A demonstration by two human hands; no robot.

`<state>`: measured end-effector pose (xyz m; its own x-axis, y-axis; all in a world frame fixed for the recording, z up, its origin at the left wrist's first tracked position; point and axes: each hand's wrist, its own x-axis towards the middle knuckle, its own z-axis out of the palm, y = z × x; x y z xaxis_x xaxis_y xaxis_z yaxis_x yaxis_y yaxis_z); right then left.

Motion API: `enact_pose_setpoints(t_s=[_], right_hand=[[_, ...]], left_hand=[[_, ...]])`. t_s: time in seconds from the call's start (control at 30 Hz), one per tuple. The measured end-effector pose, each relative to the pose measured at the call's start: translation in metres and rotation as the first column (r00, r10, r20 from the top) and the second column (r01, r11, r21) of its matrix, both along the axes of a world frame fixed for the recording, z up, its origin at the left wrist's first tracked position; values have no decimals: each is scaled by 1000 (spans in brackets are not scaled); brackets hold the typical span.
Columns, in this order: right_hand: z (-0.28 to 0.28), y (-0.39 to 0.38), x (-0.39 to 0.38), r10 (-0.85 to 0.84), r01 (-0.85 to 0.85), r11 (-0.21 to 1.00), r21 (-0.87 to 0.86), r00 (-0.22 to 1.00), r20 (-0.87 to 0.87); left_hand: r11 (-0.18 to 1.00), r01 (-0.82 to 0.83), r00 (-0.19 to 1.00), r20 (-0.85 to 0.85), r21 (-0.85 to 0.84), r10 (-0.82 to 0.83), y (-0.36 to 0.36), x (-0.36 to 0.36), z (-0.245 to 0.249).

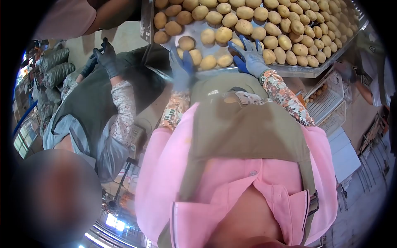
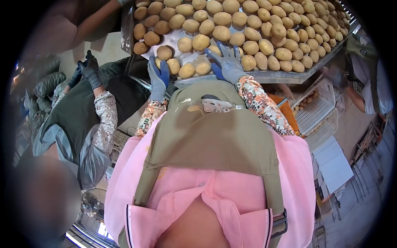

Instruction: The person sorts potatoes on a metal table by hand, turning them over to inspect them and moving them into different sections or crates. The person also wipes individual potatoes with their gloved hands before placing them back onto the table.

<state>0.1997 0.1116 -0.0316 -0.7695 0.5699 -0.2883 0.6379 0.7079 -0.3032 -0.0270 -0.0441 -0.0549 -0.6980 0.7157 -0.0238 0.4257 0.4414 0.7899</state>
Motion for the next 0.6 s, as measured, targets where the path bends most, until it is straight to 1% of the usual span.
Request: enact_pose_setpoints(t_s=[0.03, 0.1, 0.13, 0.2, 0.23, 0.3, 0.33, 0.37, 0.4, 0.43, 0.47, 0.5, 0.53, 0.57, 0.6], right_hand=[[0, -1, 0, 0, 0, 1000, 0, 1000, -1], [-1, -2, -1, -10, 9, 999, 31, 1000, 15], [-2, -2, -2, -9, 9, 1000, 30, 1000, 14], [-3, -2, -2, -16, 16, 1000, 19, 1000, 10], [-2, -2, -3, -18, 18, 1000, 15, 1000, 10], [1, -1, -3, -19, 18, 996, 85, 1000, 10], [4, 2, -5, -26, 25, 996, 84, 1000, 12], [7, 8, -9, -2, -17, 984, -175, 994, -106], [13, 16, -14, -8, -88, 906, -413, 974, -226], [38, 13, -21, -153, -98, 761, -641, 934, -324], [49, 12, -27, -158, -91, 761, -643, 934, -319], [56, 12, -34, -249, -38, 695, -718, 924, -290], [46, 15, -38, -251, -47, 737, -674, 907, -338], [37, 17, -41, -250, -52, 778, -626, 889, -384], [22, 13, -38, -248, -59, 773, -631, 889, -386]], left_hand=[[1000, 0, 1000, -1, 0, 0, -2, 0, 0], [999, 25, 996, -88, -31, -28, -6, 1, -2], [999, 25, 996, -89, -32, -27, -7, 2, -4], [993, 2, 993, -121, -116, -16, -6, 4, -7], [993, 4, 992, -121, -120, -19, -6, 6, -9], [973, 17, 979, -193, -230, -63, -6, 10, -9], [973, 24, 979, -191, -231, -70, -8, 12, -7], [942, 17, 973, -210, -336, -93, -10, 14, -5], [900, 6, 967, -227, -435, -117, -10, 16, -4], [908, 6, 967, -228, -420, -111, -13, 16, -7], [907, 12, 968, -223, -421, -117, -16, 17, -11], [893, 8, 962, -240, -450, -130, -18, 17, -12], [879, -2, 955, -261, -477, -140, -19, 16, -13], [898, -1, 953, -273, -439, -133, -22, 17, -14], [895, -7, 952, -276, -445, -129, -22, 17, -12]])
